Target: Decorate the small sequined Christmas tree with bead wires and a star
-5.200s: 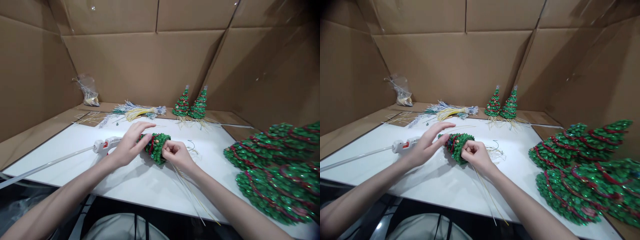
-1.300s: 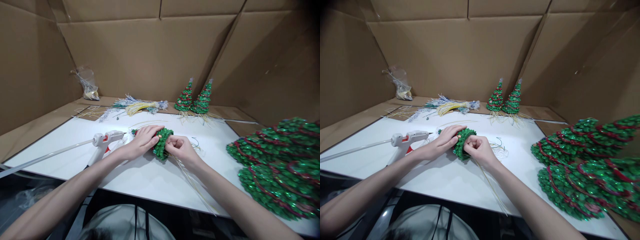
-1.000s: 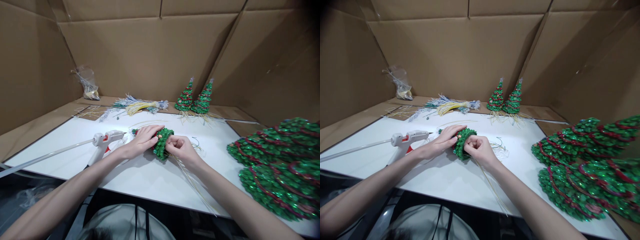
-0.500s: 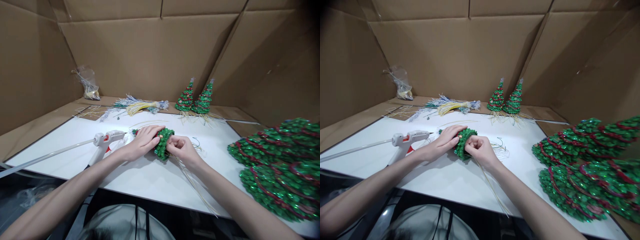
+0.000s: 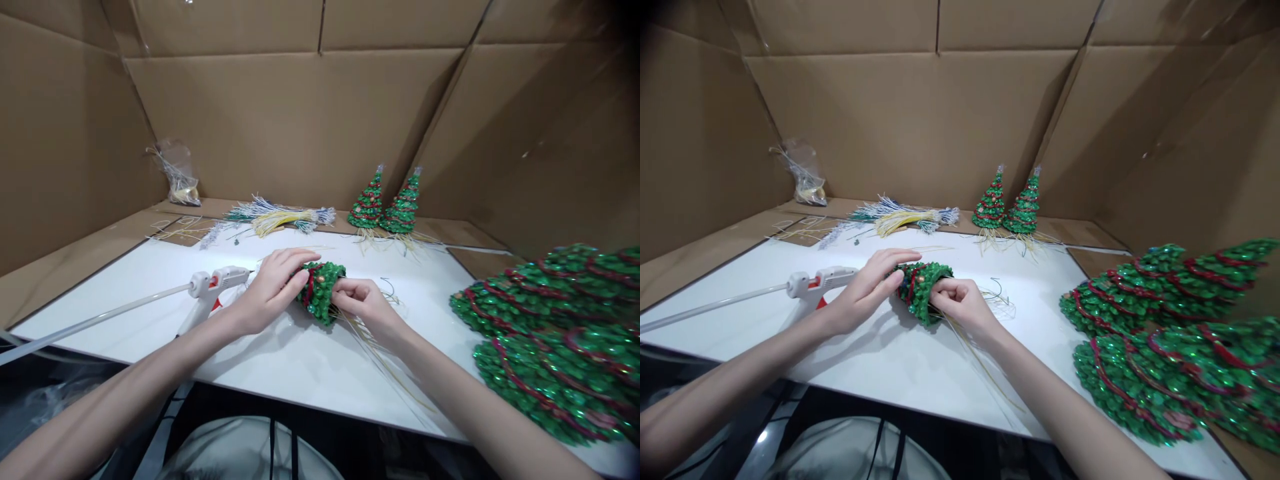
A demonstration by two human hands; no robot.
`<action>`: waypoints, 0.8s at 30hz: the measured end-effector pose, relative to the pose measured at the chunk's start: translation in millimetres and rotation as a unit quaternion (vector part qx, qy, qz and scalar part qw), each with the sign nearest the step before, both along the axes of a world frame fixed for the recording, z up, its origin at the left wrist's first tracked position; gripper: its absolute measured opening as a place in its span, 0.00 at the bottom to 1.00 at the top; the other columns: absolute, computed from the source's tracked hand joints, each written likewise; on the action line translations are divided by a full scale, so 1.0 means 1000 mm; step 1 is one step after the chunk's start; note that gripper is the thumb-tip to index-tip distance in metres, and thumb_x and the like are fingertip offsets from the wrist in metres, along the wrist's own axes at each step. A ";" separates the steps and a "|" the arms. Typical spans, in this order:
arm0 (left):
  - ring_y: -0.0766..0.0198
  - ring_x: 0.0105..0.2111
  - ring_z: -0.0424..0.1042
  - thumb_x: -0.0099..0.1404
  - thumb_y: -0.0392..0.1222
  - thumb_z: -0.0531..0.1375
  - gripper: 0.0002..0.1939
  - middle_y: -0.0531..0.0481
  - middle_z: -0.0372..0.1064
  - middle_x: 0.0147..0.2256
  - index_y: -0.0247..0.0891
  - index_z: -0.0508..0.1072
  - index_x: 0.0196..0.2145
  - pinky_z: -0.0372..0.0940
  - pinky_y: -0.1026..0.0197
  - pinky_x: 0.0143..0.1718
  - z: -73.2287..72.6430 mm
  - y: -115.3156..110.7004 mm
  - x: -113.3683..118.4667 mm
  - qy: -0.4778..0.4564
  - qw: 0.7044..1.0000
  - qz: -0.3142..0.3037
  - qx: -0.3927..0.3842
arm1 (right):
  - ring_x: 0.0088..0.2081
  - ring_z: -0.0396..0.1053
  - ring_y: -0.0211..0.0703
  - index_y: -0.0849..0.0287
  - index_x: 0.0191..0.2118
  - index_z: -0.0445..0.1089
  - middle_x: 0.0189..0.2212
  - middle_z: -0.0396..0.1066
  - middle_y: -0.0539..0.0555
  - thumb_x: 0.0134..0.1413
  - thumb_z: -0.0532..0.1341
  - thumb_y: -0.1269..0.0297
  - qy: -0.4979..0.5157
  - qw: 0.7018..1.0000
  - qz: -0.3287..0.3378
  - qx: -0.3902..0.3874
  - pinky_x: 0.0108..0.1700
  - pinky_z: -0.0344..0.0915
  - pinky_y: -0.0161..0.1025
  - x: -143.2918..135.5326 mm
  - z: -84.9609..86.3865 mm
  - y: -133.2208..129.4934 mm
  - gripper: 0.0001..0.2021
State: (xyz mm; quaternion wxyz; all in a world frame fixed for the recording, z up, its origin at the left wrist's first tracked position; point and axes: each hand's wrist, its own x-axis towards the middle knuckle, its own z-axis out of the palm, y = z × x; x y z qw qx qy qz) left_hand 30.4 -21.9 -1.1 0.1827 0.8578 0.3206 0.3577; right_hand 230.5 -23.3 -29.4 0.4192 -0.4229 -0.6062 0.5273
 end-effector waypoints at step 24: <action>0.55 0.51 0.60 0.69 0.38 0.50 0.18 0.43 0.63 0.50 0.41 0.61 0.56 0.57 0.51 0.53 -0.016 -0.041 -0.010 0.016 1.000 0.012 -0.016 | 0.16 0.45 0.29 0.61 0.24 0.65 0.12 0.49 0.41 0.39 0.67 0.47 0.054 0.998 -0.019 -0.009 0.20 0.40 0.34 -0.004 -0.004 -0.005 0.21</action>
